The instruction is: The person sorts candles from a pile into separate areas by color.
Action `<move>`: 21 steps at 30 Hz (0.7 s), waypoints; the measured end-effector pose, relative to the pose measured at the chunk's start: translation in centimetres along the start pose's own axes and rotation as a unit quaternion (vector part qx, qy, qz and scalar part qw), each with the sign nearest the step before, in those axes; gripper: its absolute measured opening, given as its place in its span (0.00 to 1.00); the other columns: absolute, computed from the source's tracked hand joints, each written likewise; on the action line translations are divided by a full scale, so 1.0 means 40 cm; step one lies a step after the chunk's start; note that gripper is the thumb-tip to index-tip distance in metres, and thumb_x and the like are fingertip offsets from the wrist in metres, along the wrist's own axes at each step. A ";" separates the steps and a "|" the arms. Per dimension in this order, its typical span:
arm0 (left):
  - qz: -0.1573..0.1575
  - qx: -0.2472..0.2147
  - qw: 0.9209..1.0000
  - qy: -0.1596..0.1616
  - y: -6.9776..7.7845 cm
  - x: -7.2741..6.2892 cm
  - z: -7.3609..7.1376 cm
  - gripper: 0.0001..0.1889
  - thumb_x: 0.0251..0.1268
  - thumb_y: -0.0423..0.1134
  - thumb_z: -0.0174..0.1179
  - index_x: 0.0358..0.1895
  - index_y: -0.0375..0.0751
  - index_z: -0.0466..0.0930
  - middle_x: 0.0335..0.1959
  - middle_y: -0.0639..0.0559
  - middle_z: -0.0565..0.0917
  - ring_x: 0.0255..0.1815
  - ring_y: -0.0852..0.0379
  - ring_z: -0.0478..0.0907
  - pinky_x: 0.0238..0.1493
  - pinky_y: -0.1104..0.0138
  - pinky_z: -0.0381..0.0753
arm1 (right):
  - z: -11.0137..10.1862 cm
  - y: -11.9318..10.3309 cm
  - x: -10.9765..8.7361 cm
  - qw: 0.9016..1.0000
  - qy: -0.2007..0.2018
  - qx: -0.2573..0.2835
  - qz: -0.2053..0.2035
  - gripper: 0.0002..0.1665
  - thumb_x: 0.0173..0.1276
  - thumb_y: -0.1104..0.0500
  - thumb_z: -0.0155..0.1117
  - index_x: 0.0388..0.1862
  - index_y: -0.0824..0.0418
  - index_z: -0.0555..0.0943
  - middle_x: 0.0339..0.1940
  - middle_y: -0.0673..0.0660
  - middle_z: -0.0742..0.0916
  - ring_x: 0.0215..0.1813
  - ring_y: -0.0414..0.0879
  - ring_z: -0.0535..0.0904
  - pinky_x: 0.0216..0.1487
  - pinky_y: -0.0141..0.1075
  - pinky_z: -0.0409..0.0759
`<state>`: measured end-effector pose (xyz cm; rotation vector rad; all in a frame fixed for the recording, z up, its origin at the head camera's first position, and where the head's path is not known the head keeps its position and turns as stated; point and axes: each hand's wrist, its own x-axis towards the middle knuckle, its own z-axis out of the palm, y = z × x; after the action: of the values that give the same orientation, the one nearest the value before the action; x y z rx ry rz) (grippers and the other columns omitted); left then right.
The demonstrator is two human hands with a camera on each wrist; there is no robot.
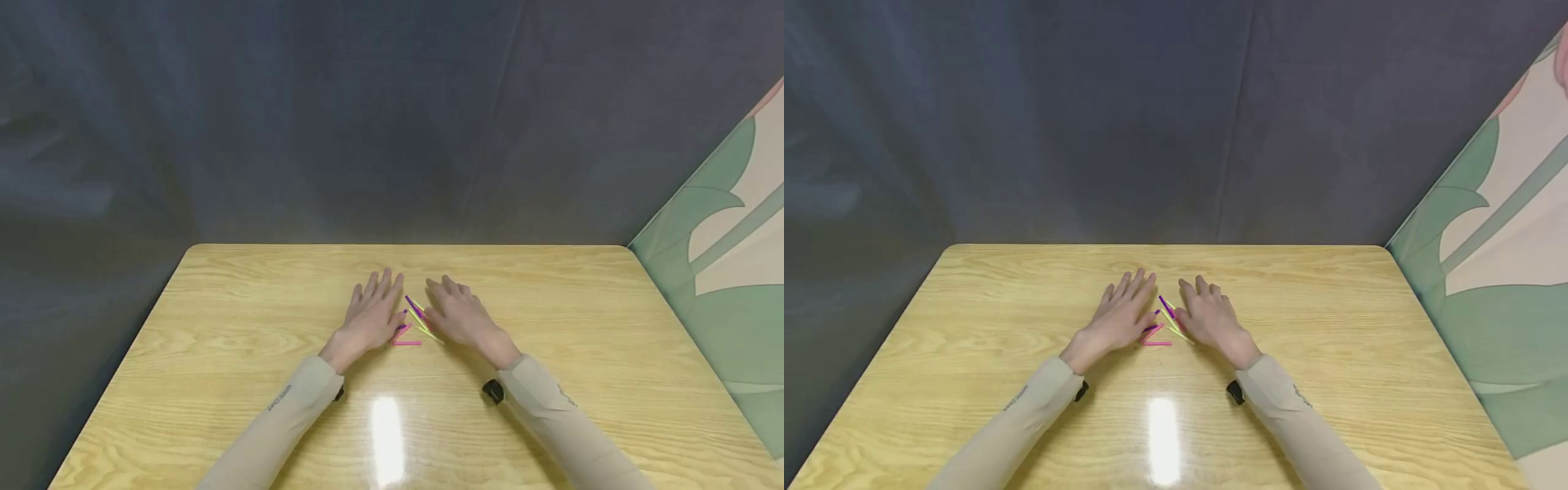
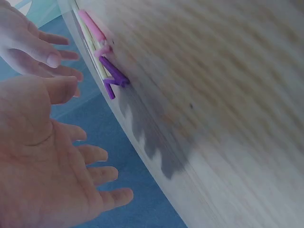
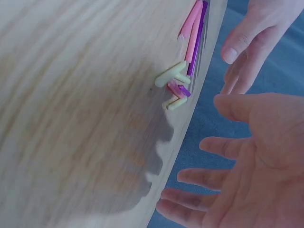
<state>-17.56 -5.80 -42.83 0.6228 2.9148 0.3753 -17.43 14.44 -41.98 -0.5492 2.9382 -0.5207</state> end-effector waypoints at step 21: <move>0.013 0.015 0.999 0.041 0.036 -0.001 0.008 0.31 0.72 0.45 0.53 0.74 0.40 0.57 0.72 0.31 0.57 0.71 0.35 0.55 0.67 0.46 0.58 | 0.009 -0.020 -0.019 0.999 0.010 0.037 -0.016 0.27 0.67 0.59 0.64 0.61 0.70 0.73 0.50 0.69 0.78 0.47 0.60 0.76 0.46 0.51 0.79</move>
<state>-16.91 -4.48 -42.75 0.6657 2.9975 0.3687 -16.40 13.88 -42.01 -0.5878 2.9182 -0.6399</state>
